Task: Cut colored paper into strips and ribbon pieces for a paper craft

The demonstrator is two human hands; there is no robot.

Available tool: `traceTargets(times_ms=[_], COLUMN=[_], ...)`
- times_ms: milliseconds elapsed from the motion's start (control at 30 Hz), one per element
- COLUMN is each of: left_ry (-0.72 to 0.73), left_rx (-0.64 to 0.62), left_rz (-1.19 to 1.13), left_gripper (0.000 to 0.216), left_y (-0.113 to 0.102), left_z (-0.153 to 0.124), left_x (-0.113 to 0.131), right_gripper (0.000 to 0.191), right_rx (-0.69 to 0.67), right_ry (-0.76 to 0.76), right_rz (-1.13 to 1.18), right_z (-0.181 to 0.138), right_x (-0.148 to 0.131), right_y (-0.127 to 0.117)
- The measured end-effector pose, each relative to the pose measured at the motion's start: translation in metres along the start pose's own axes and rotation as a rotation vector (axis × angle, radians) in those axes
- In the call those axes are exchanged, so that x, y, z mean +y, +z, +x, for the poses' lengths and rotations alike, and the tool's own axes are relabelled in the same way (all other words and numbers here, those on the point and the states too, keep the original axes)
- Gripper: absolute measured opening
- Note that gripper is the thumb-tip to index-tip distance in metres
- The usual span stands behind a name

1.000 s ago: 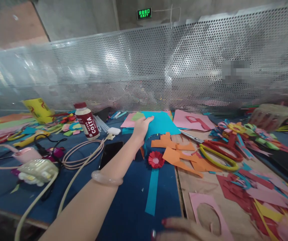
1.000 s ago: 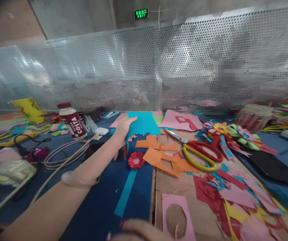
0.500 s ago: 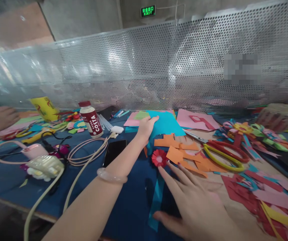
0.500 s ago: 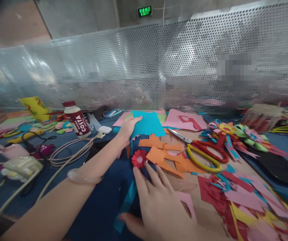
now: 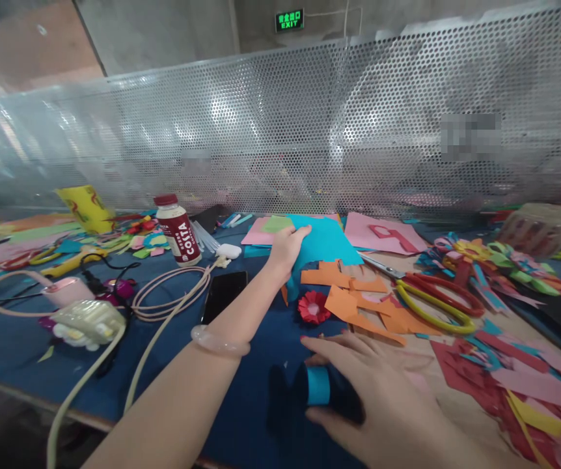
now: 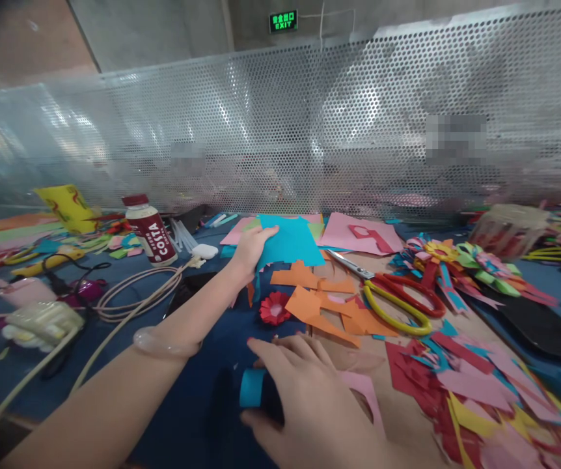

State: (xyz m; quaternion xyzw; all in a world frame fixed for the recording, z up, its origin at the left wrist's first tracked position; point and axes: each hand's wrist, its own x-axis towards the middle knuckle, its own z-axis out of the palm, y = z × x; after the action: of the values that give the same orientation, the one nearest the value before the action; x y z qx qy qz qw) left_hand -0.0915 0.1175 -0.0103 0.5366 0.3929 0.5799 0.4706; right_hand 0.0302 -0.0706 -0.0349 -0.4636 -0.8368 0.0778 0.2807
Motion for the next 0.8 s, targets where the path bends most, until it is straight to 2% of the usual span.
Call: traceTargets(times_ms=[67, 167, 267, 367, 533, 667, 800], left_ry=[-0.006, 0.002, 0.012, 0.013, 0.023, 0.002, -0.007], left_rx=[0.004, 0.009, 0.014, 0.018, -0.003, 0.018, 0.032], left_rz=[0.002, -0.008, -0.024, -0.016, -0.009, -0.009, -0.006], left_gripper=[0.022, 0.022, 0.022, 0.022, 0.019, 0.02, 0.022], left_y=[0.0, 0.0, -0.001, -0.001, -0.001, -0.002, -0.002], left_z=[0.0, -0.001, -0.002, -0.002, -0.002, -0.001, 0.0], left_x=[0.0, 0.002, 0.004, 0.005, 0.005, 0.005, 0.006], right_gripper=[0.043, 0.041, 0.048, 0.05, 0.058, 0.061, 0.049], right_rx=[-0.072, -0.208, -0.266, -0.247, -0.261, -0.264, -0.198], right_ry=[0.167, 0.319, 0.48, 0.489, 0.454, 0.53, 0.603], right_rz=[0.252, 0.705, 0.923, 0.983, 1.065, 1.107, 1.018], right_z=[0.005, 0.019, 0.033, 0.04, 0.038, 0.04, 0.049], right_x=[0.003, 0.009, 0.015, 0.025, 0.04, 0.044, 0.05], right_y=[-0.004, -0.018, -0.035, -0.045, -0.046, -0.048, -0.047])
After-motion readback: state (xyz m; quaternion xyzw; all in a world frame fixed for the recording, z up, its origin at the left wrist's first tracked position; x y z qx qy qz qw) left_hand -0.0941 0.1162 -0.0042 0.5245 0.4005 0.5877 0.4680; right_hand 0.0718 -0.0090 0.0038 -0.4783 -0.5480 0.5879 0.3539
